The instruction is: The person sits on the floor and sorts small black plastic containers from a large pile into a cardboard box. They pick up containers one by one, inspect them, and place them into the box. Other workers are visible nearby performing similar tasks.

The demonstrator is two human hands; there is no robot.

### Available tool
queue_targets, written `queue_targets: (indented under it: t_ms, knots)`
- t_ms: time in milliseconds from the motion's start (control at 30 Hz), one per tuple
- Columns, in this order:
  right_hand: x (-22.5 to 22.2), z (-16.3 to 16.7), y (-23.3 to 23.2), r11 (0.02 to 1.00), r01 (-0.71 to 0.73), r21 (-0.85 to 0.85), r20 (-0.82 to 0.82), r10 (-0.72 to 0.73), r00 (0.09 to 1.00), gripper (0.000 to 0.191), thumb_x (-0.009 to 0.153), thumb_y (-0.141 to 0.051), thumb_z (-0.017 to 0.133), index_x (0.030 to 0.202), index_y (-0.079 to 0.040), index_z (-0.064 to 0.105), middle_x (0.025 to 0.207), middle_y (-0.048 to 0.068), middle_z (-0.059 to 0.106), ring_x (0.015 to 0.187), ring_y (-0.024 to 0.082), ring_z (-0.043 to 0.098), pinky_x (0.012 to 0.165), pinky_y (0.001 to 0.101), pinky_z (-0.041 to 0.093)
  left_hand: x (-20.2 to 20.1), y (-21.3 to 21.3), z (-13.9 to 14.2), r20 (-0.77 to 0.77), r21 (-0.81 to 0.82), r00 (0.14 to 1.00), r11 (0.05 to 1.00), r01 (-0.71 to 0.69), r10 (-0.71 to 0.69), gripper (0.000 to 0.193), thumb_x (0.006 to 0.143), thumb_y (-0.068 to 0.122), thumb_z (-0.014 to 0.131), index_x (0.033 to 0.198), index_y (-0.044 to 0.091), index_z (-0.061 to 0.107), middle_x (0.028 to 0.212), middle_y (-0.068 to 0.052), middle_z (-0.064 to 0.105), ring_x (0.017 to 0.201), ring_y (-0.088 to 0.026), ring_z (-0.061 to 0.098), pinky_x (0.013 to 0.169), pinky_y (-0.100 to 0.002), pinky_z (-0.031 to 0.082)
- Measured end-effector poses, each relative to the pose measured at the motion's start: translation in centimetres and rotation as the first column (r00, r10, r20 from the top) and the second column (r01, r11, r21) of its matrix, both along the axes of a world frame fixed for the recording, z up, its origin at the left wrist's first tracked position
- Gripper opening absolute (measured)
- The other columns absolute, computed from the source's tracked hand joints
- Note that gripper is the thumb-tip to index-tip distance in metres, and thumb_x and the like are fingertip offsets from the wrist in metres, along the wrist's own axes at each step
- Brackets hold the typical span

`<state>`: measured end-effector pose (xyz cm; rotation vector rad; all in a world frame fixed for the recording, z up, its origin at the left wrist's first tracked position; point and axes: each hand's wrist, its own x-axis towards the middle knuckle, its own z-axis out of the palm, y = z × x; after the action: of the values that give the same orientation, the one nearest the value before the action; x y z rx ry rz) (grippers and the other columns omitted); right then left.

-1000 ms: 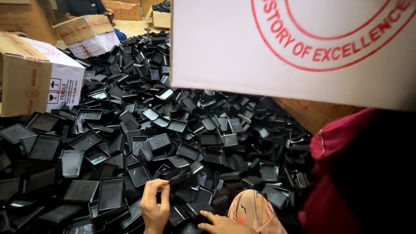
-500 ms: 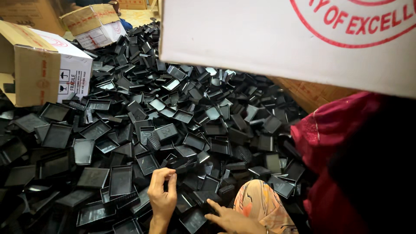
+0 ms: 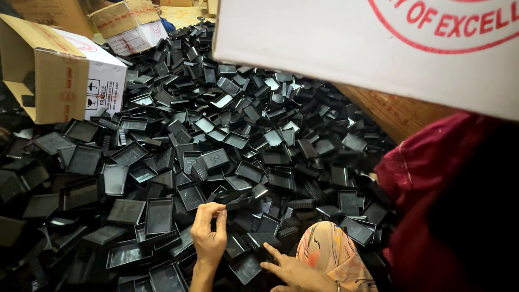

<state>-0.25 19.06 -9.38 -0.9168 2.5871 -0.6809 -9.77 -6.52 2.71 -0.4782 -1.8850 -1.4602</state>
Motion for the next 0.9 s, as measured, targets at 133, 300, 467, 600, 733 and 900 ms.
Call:
queue_targets:
  t_ms: [133,300,467,600,733,900]
  knots:
    - [0.6,2.6,-0.8,0.999,0.028,0.025,0.040,-0.029,0.999,0.075,0.094,-0.039,0.074,0.152,-0.001,0.046,0.169,0.031,0.004,0.131,0.048,0.052,0.108,0.0517,0.044,0.1,0.0,0.2,0.002,0.014,1.000,1.000,0.012,-0.012,0.010,0.089,-0.001,0.069,0.098,0.002,0.067,0.095,-0.010,0.067,0.080,-0.020,0.067,0.072,-0.030,0.056]
    - [1.0,4.5,-1.4,0.998,0.049,0.034,0.067,-0.051,0.996,0.074,0.094,-0.038,0.074,0.152,-0.001,0.046,0.170,0.029,0.005,0.131,0.048,0.052,0.107,0.0519,0.044,0.1,0.0,0.3,-0.003,0.017,1.000,1.000,0.014,-0.014,0.011,0.089,-0.001,0.069,0.099,0.001,0.067,0.095,-0.010,0.067,0.079,-0.020,0.068,0.072,-0.030,0.056]
    - [1.1,4.3,-1.6,0.999,0.046,0.003,0.045,-0.046,0.998,0.076,0.092,-0.035,0.077,0.152,-0.001,0.046,0.170,0.030,0.005,0.131,0.049,0.051,0.106,0.0512,0.047,0.2,0.0,0.2,0.000,0.011,1.000,1.000,0.021,-0.021,0.011,0.089,-0.001,0.069,0.099,0.002,0.067,0.096,-0.010,0.067,0.079,-0.020,0.069,0.071,-0.029,0.056]
    - [0.9,3.4,-1.8,0.995,0.091,0.047,0.046,-0.093,0.995,0.077,0.087,-0.035,0.078,0.151,-0.006,0.047,0.171,0.027,0.006,0.121,0.044,0.058,0.100,0.0521,0.048,0.2,-0.1,0.2,-0.002,-0.002,1.000,1.000,0.011,-0.011,0.011,0.089,-0.002,0.070,0.099,0.001,0.067,0.096,-0.010,0.066,0.079,-0.020,0.068,0.072,-0.030,0.056]
    - [0.7,2.6,-1.8,0.993,0.096,0.068,0.040,-0.099,0.994,0.077,0.087,-0.035,0.078,0.152,-0.008,0.046,0.171,0.026,0.006,0.118,0.044,0.058,0.097,0.0527,0.049,0.1,-0.1,0.0,0.001,0.012,1.000,1.000,0.025,-0.025,0.010,0.089,-0.002,0.069,0.099,0.001,0.067,0.096,-0.011,0.066,0.080,-0.020,0.067,0.072,-0.030,0.055]
    - [0.8,2.4,-1.8,0.995,0.082,0.054,0.014,-0.083,0.996,0.078,0.088,-0.035,0.078,0.152,-0.007,0.045,0.170,0.027,0.005,0.118,0.046,0.057,0.097,0.0523,0.049,0.0,-0.2,-0.2,-0.007,0.002,1.000,1.000,0.026,-0.026,0.010,0.090,-0.002,0.068,0.100,0.001,0.067,0.097,-0.011,0.066,0.081,-0.020,0.067,0.074,-0.030,0.055]
